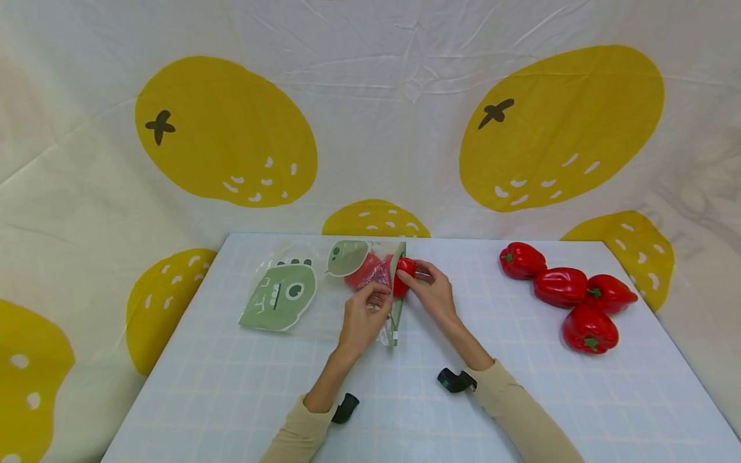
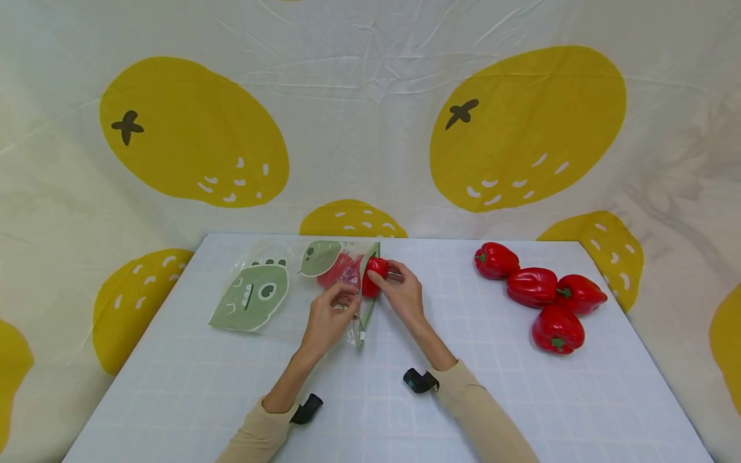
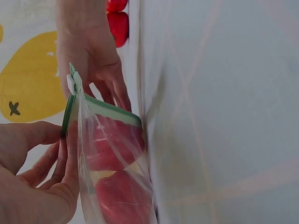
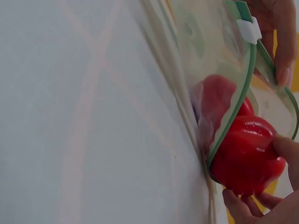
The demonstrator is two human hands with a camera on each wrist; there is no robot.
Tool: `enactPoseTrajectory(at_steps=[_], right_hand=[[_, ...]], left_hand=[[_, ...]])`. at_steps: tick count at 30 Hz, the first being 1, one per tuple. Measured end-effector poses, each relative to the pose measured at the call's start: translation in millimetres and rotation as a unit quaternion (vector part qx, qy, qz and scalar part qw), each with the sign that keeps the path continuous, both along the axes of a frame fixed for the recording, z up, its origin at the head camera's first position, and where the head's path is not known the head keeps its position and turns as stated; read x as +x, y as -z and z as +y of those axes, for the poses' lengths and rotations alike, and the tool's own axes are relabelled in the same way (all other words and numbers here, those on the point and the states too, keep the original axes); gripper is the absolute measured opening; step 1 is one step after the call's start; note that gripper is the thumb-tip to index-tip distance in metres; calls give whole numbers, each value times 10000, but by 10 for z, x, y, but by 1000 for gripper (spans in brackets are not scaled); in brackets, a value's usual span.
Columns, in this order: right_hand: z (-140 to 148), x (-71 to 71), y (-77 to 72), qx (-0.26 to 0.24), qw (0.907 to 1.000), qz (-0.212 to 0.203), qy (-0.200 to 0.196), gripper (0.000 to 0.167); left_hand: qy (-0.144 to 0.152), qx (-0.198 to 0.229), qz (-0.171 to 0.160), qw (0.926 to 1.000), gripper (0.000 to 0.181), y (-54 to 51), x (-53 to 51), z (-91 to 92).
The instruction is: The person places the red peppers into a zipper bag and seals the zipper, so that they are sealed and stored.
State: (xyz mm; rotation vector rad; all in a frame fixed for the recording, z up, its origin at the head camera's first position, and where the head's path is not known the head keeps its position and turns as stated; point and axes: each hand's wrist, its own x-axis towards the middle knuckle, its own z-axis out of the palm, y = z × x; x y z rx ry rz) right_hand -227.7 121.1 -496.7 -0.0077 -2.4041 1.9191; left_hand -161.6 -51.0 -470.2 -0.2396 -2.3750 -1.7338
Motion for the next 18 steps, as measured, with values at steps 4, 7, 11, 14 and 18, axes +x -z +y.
enactPoseTrajectory(at_steps=[4,7,11,14,18], right_hand=[[-37,-22,15,160,9999,22,-3,57],[-58,-36,21,310,9995,18,18,56],[-76,-45,22,471,9989,30,81,57],[-81,-48,18,466,9989,18,74,58],[-79,-50,17,449,9990,-15,-73,58]], left_hand=[[40,6,58,10000,12,10,-6,-1],[66,-29,32,10000,12,8,-6,-1],[100,-27,-9,9999,11,5,-5,0],[101,17,9,9999,11,5,-8,3],[76,35,33,10000,10,5,-14,6]])
